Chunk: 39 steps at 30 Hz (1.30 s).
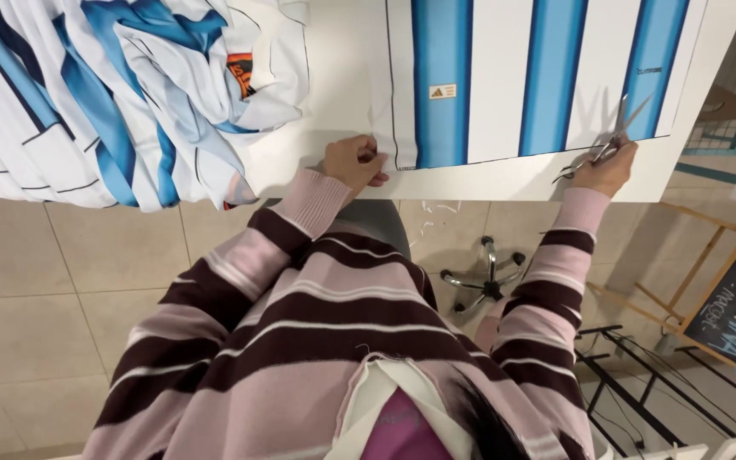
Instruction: The person uses scissors to cut a large piece of white and light blue striped fabric on a table. They carefully follow the printed outlines of a soccer jersey, cutting around the sleeves, body, and logos while adjusting the fabric's position.
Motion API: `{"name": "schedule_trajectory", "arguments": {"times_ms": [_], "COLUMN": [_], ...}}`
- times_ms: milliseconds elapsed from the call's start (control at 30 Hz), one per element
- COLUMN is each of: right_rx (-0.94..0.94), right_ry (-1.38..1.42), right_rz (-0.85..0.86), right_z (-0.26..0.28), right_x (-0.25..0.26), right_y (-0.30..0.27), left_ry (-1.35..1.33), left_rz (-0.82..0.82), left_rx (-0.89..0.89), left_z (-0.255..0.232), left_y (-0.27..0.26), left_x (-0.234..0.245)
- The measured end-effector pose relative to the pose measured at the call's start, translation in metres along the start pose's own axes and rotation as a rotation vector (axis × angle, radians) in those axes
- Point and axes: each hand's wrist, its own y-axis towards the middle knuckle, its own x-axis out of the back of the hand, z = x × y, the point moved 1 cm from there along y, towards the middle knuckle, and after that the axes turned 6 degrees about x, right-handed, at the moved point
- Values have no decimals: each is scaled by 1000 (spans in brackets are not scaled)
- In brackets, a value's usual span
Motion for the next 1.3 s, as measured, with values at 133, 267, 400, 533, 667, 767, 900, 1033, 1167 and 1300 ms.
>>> {"name": "schedule_trajectory", "arguments": {"times_ms": [133,267,400,533,667,767,900,1033,1167,1300], "right_rx": [402,-150,-414,-555,-538,-498,-501,-425,-263,-171], "right_ry": [-465,-602,-675,-608,-530,-483,-520,-594,-722,-800], "right_rz": [165,597,1071,1138,1153,1128,1076,1099,1149,1182], "right_z": [22,24,13,-23,-37,-39,-42,-40,-36,-35], "right_x": [-10,-29,-22,-2,-26,-47,-56,-56,-59,-58], "right_y": [-48,-186,-282,-299,-305,-306,-306,-308,-308,-308], "left_ry": [99,248,214,91,1,34,64,18,-8,-16], "left_rz": [23,50,74,125,195,210,212,222,222,222], "left_rx": [33,149,135,157,207,216,217,213,209,213], "left_z": [-28,-35,-27,-6,1,-7,-11,-5,-1,1], "left_y": [-9,-15,-11,-4,1,-1,-3,-1,0,1], "left_x": [-5,-12,-11,-13,-13,-13,-10,-10,-10,-10]}}
